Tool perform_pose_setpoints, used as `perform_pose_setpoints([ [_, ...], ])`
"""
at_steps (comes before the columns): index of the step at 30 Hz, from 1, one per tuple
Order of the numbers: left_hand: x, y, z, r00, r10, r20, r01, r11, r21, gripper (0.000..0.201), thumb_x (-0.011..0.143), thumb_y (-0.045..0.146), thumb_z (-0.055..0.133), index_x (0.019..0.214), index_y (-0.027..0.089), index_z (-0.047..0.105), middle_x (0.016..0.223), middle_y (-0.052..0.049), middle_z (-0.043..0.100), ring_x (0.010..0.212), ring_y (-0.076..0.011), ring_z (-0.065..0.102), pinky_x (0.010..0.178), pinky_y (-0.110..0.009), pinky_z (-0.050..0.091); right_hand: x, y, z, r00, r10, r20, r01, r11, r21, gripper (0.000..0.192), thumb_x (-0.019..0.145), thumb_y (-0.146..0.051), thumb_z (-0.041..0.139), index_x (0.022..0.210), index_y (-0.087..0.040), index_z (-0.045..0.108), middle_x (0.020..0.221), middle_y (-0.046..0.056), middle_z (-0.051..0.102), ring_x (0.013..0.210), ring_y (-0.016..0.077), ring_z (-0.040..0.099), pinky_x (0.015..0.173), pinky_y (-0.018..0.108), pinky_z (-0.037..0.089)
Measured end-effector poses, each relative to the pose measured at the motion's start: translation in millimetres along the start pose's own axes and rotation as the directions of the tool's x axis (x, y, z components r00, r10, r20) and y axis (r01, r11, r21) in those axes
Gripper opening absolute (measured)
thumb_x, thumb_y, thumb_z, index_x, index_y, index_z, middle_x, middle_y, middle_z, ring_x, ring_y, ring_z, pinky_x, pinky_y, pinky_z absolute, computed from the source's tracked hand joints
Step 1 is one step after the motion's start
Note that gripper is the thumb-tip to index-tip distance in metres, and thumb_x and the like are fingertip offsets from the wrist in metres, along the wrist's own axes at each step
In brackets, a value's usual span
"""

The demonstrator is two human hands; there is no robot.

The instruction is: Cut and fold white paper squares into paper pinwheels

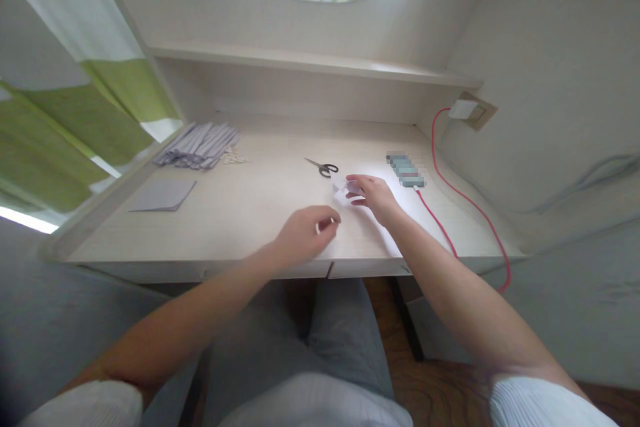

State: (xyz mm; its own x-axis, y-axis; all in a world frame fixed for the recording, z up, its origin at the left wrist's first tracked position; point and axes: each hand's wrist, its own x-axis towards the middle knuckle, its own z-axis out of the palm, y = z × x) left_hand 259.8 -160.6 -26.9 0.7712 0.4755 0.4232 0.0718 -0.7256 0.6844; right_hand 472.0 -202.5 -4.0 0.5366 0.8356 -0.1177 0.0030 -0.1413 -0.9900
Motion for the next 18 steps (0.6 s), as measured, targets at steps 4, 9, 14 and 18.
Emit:
perform_pose_setpoints([
  [4,-24,19,28.2,0.955,0.247,0.166,-0.260,0.964,0.057,0.017,0.093,0.020,0.057,0.093,0.018,0.074,0.089,-0.006,0.076,0.088,-0.0216,0.067,0.082,-0.034,0.052,4,-5,0,1.000,-0.001,0.017,0.001,1.000,-0.015,0.026,0.086,-0.025,0.064,0.106,-0.017,0.077,0.092,0.008,0.076,0.080,0.0180,0.073,0.064,0.026,0.056],
  [9,1,5,6.1,0.978,0.159,0.133,-0.165,0.986,0.034,0.012,0.091,0.020,0.061,0.089,0.021,0.073,0.089,-0.007,0.077,0.089,-0.0234,0.067,0.084,-0.038,0.053,22,-8,3,1.000,-0.018,-0.008,0.018,0.998,-0.054,0.020,0.078,-0.023,0.068,0.094,-0.017,0.078,0.079,0.006,0.075,0.073,0.0160,0.070,0.064,0.025,0.054],
  [14,39,-49,-62.1,0.998,-0.051,0.045,0.041,0.980,0.197,0.017,0.093,0.025,0.058,0.093,0.021,0.074,0.096,-0.008,0.076,0.097,-0.0251,0.068,0.093,-0.041,0.052,57,-6,13,0.998,-0.025,-0.062,0.019,0.995,-0.101,0.010,0.073,-0.025,0.071,0.078,-0.017,0.074,0.074,0.006,0.074,0.068,0.0162,0.068,0.063,0.027,0.055],
  [18,41,-101,-138.3,0.949,-0.312,-0.052,0.293,0.807,0.513,0.035,0.093,0.034,0.058,0.119,0.017,0.073,0.127,-0.014,0.072,0.124,-0.0322,0.063,0.109,-0.047,0.047,109,-11,21,0.996,-0.048,-0.074,0.035,0.986,-0.161,0.015,0.077,-0.021,0.073,0.090,-0.014,0.077,0.083,0.009,0.077,0.077,0.0193,0.071,0.069,0.029,0.058],
])
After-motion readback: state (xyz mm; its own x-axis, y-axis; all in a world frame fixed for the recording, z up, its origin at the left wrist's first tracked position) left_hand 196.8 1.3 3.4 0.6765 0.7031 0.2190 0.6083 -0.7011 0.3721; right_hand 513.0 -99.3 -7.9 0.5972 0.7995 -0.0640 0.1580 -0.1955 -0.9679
